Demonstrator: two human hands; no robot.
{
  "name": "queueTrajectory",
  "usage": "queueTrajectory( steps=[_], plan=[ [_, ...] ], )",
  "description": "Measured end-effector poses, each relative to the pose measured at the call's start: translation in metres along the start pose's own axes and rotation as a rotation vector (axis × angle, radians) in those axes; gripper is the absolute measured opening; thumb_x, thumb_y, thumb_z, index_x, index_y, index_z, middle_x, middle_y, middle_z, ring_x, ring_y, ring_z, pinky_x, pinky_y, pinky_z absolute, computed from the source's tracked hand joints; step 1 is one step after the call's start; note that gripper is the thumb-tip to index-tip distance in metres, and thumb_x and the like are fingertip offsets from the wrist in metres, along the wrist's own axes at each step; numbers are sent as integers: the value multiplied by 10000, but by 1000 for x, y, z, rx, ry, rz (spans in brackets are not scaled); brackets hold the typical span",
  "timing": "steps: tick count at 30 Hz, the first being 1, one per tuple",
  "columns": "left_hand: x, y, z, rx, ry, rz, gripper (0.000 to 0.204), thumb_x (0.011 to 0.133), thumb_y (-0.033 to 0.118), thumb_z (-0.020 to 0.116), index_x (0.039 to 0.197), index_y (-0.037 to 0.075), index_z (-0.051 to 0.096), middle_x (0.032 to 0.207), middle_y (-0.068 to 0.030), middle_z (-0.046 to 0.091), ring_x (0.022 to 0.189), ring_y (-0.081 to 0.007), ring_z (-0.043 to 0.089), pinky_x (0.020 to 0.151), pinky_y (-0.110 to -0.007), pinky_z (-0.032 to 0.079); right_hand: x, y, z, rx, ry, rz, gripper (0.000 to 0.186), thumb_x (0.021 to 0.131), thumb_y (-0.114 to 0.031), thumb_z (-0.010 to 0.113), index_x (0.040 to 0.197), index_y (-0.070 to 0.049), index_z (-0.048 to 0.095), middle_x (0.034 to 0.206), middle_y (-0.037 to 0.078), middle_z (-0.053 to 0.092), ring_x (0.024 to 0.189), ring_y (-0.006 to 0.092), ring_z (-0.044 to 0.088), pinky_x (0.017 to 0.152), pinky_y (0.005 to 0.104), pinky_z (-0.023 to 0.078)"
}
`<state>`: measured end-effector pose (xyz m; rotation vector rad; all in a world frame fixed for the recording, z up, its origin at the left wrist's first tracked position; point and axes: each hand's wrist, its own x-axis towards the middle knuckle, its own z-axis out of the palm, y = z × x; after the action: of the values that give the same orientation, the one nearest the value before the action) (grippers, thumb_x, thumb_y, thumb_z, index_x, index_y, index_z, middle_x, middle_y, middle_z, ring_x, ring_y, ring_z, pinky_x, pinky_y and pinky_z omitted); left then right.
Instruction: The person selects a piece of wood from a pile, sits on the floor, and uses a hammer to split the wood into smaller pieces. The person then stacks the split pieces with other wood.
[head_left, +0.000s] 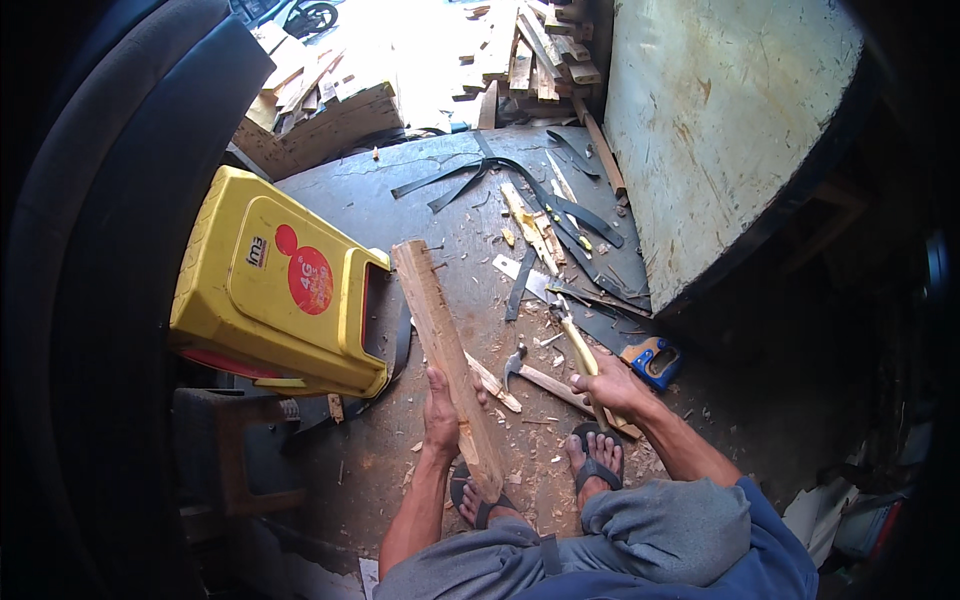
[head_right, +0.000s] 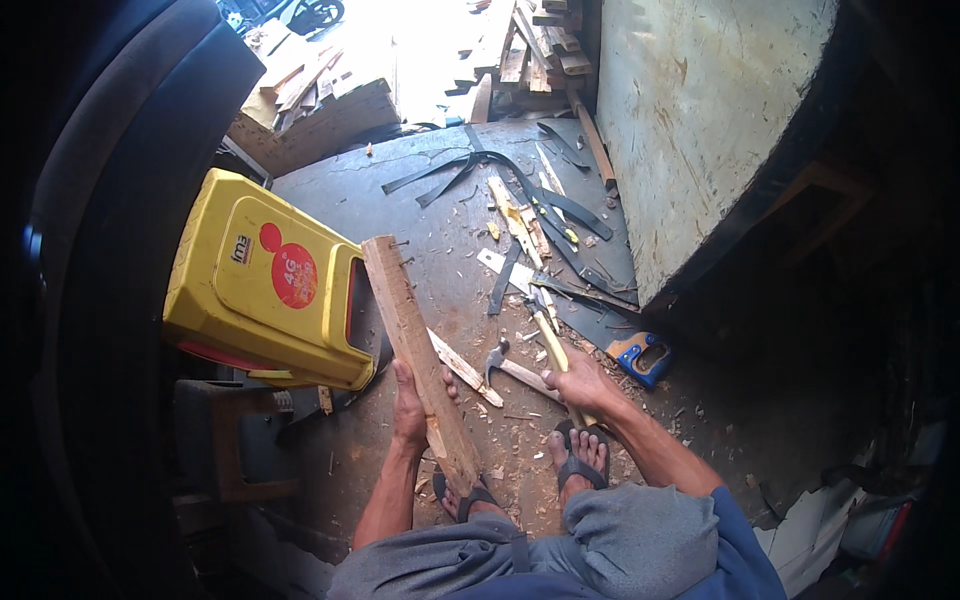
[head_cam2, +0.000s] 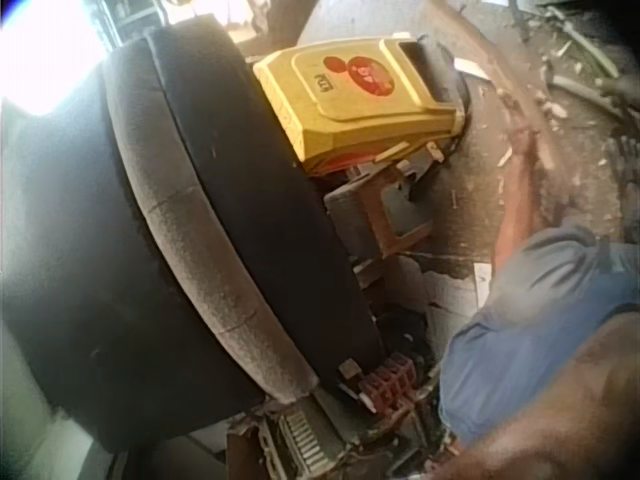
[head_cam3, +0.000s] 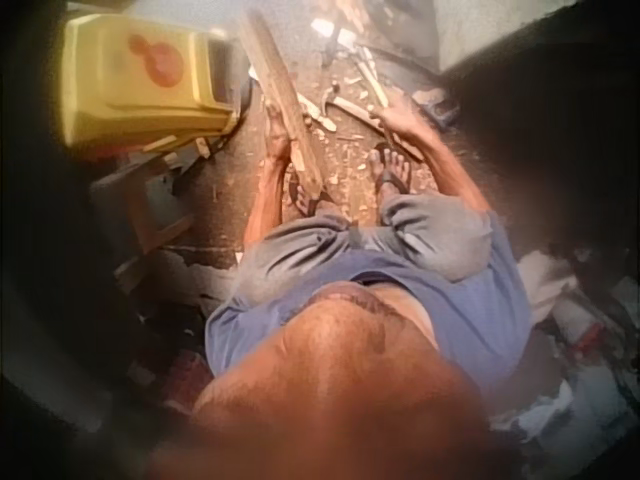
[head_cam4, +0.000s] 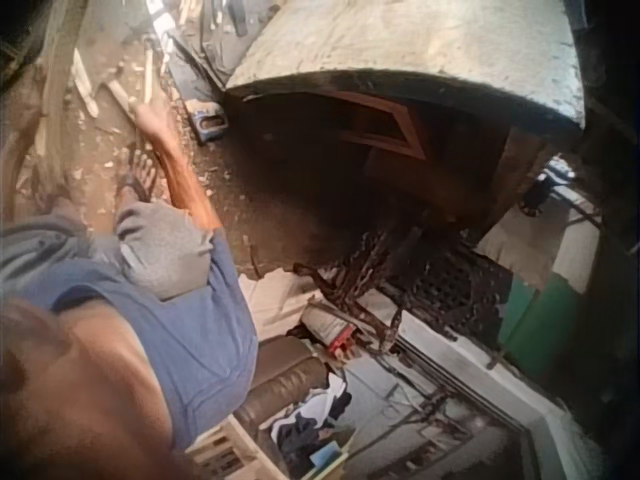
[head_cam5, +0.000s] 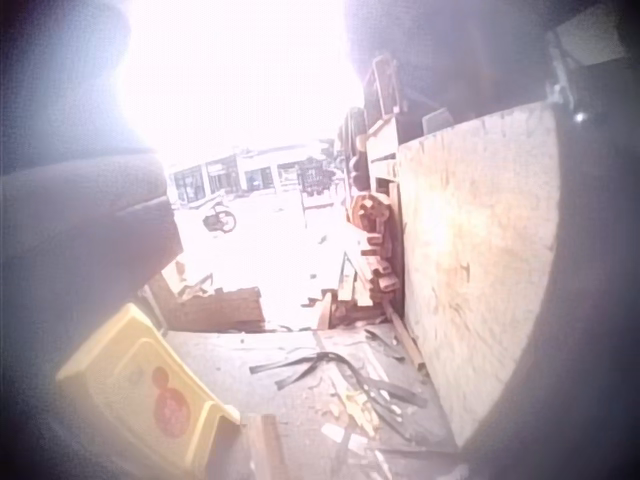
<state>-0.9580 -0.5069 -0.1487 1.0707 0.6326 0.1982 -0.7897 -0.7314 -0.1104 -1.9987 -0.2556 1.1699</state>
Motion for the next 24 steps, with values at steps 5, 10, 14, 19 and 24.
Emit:
queueTrajectory(
  steps=[5, 10, 14, 19, 24],
  plan=[
    [-11, -5, 9, 175, -162, -16, 806, 937, 790, 315, 1151, 41, 522, 900, -49, 600, 791, -134, 606, 716, -304, 529, -12, -16, -10, -431, 73, -519, 679, 916, -166, 617, 1539, -108, 352, 1163, 235, 618, 1066, 411, 629, 916, 472, 504],
    [-15, 2, 10, 324, -210, 35, 767, 941, 760, 379, 1202, 47, 489, 903, -52, 603, 792, -142, 611, 711, -297, 534, -21, -69, -44, -816, 87, -492, 702, 937, -179, 652, 1563, -167, 335, 1192, 189, 580, 1052, 388, 629, 872, 474, 508],
    [-18, 8, 0, 410, -220, 109, 762, 936, 742, 424, 1241, 46, 482, 865, -42, 577, 784, -127, 587, 685, -279, 505, -13, -77, -56, -910, 57, -602, 637, 960, -176, 584, 1554, -157, 355, 1227, 186, 583, 986, 396, 655, 826, 503, 525],
    [-20, 20, -16, 563, -173, 90, 772, 942, 717, 470, 1304, 36, 486, 852, -16, 544, 755, -107, 520, 667, -286, 459, -7, -77, -58, -921, 16, -609, 457, 956, -217, 601, 1374, -76, 483, 1115, 191, 625, 982, 403, 654, 791, 516, 520],
    [-24, 31, -23, 557, -198, 38, 762, 958, 691, 485, 1325, 23, 498, 838, -4, 541, 749, -98, 503, 663, -289, 445, -2, -81, -50, -885, -55, -413, 360, 966, -325, 593, 1143, -24, 506, 917, 247, 668, 862, 442, 666, 745, 549, 506]
  ],
)
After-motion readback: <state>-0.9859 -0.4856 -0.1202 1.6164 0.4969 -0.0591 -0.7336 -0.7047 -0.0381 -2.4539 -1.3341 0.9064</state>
